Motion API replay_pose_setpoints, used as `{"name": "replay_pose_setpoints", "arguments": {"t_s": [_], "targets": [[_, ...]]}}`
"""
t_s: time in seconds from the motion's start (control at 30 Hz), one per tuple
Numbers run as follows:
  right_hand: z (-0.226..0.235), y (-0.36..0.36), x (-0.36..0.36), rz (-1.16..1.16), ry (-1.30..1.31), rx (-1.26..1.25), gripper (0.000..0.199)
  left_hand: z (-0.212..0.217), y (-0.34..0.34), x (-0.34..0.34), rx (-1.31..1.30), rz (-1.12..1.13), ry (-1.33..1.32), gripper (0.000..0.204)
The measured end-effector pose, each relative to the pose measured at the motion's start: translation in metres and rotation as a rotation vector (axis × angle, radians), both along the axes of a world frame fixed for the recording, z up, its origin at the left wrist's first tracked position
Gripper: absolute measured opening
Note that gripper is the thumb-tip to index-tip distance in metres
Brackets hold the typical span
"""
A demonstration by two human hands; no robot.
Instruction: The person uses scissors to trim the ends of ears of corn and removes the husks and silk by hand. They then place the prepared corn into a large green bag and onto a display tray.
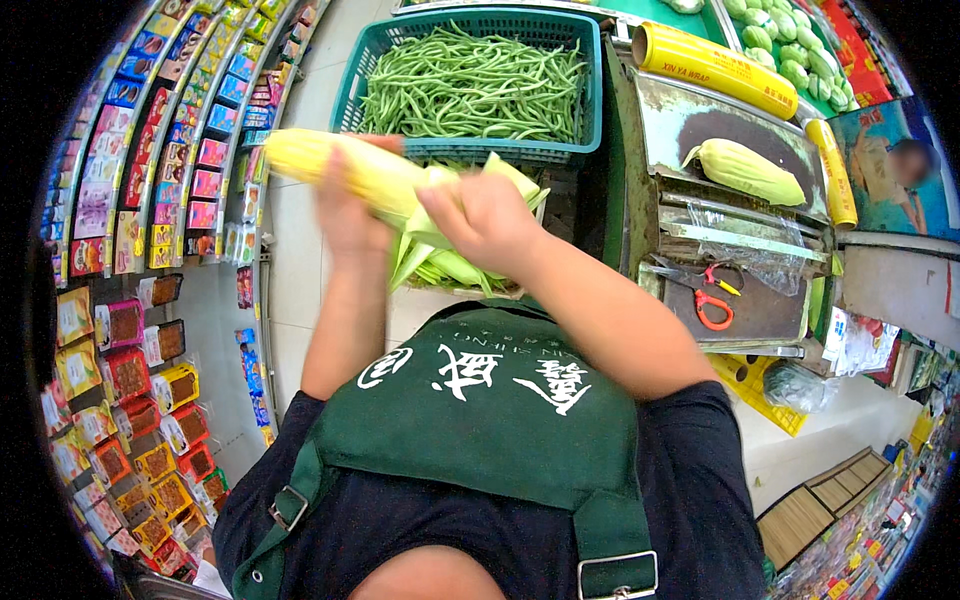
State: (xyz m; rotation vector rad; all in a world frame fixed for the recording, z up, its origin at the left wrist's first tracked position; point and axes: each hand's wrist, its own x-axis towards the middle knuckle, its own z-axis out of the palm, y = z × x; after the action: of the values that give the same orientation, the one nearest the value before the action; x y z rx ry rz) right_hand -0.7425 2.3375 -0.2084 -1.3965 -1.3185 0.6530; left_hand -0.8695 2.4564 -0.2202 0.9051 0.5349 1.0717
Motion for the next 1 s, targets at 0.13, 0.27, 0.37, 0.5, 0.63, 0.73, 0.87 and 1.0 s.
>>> {"name": "replay_pose_setpoints", "arguments": {"t_s": [0.13, 0.27, 0.37, 0.5, 0.63, 0.73, 0.87, 1.0], "targets": [[-0.045, -0.048, 0.005, 0.265, -0.209, -0.315, 0.046, 0.007, 0.072, -0.048, -0.326, 0.228, -0.053, 0.048], [-0.058, -0.030, -0.006, 0.027, 0.062, -0.362, 0.043, 0.018, 0.069, -0.049, -0.277, 0.175, -0.053, 0.043], [-0.027, -0.009, 0.004, -0.134, 0.077, -0.302, 0.056, 0.026, 0.061, -0.038, -0.117, -0.031, -0.061, 0.040], [-0.025, 0.018, -0.005, 0.198, -0.432, -0.346, 0.053, 0.028, 0.043, -0.018, 0.049, -0.339, -0.254, 0.041], [-0.042, 0.018, -0.010, 0.361, 0.371, -0.405, 0.050, 0.026, 0.036, -0.019, 0.070, -0.282, -0.296, 0.058], [-0.032, 0.019, -0.028, 0.136, 0.330, -0.431, 0.046, 0.017, 0.002, -0.001, 0.378, 0.152, 0.071, 0.059], [-0.011, 0.015, -0.020, 0.221, -0.278, -0.519, 0.036, -0.007, -0.015, -0.017, 0.107, -0.068, 0.070, 0.047], [-0.009, 0.001, -0.024, 0.473, -0.812, -0.395, 0.030, -0.002, -0.008, -0.039, -0.428, -0.474, -0.260, 0.055]]}}
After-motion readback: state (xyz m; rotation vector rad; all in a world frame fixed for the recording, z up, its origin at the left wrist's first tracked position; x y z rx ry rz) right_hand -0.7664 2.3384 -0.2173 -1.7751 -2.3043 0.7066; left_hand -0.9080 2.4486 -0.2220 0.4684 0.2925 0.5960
